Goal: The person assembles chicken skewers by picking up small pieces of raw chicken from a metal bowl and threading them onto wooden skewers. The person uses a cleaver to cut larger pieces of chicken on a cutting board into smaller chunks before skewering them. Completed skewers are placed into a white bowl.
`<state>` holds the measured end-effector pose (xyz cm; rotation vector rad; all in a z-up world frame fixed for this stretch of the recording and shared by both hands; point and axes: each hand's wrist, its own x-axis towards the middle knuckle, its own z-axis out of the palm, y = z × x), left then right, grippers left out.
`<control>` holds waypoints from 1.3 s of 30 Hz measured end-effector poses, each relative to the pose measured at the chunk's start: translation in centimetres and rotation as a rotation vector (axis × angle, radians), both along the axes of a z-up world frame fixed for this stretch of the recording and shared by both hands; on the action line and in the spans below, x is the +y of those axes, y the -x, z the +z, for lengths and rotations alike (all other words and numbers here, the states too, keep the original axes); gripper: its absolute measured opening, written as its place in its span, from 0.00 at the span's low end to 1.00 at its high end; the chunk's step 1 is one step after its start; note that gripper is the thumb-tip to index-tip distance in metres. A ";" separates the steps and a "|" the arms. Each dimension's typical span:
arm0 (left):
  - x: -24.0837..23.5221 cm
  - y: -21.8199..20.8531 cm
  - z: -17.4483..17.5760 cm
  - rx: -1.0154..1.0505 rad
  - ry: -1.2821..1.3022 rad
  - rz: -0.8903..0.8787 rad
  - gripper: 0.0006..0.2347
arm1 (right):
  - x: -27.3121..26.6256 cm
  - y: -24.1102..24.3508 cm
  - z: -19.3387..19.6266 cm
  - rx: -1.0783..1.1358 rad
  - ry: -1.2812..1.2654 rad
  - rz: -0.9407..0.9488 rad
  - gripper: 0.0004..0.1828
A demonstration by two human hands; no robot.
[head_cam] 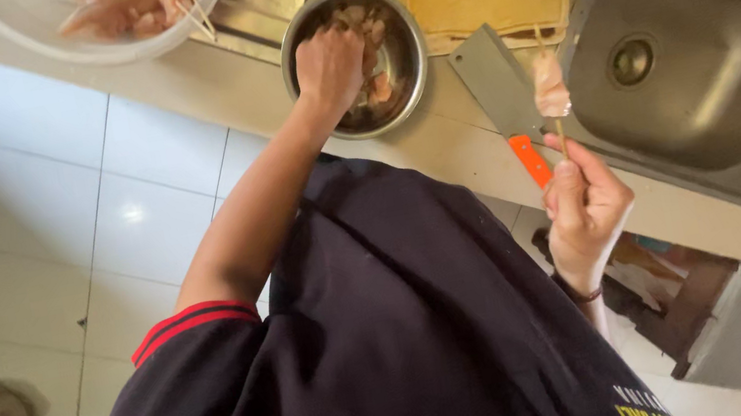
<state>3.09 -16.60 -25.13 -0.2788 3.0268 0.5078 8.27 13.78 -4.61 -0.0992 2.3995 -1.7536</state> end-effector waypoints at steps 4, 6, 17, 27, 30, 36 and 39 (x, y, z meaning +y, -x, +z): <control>-0.8 -0.3 0.8 0.005 -0.121 -0.039 0.04 | -2.1 -0.7 0.8 -0.008 -0.038 -0.038 0.15; -1.4 -0.6 1.5 0.053 -0.256 0.004 0.04 | -2.9 -0.8 1.2 0.005 -0.081 -0.046 0.15; -0.7 -0.2 0.8 0.102 -0.180 -0.218 0.08 | -5.9 -1.1 1.1 0.011 -0.119 -0.082 0.16; -3.9 -3.8 12.8 0.516 -1.053 -0.213 0.13 | -5.5 -1.2 6.0 0.072 -0.457 0.067 0.10; -4.4 -3.8 16.9 0.589 -1.087 -0.224 0.11 | -5.8 -0.4 8.8 0.222 -0.534 0.185 0.07; -6.0 -2.9 20.5 0.753 -0.954 -0.401 0.10 | -6.6 0.9 11.7 0.275 -0.644 0.236 0.11; -6.5 -2.6 21.0 0.794 -0.849 -0.472 0.11 | -6.7 1.2 12.1 0.299 -0.638 0.258 0.09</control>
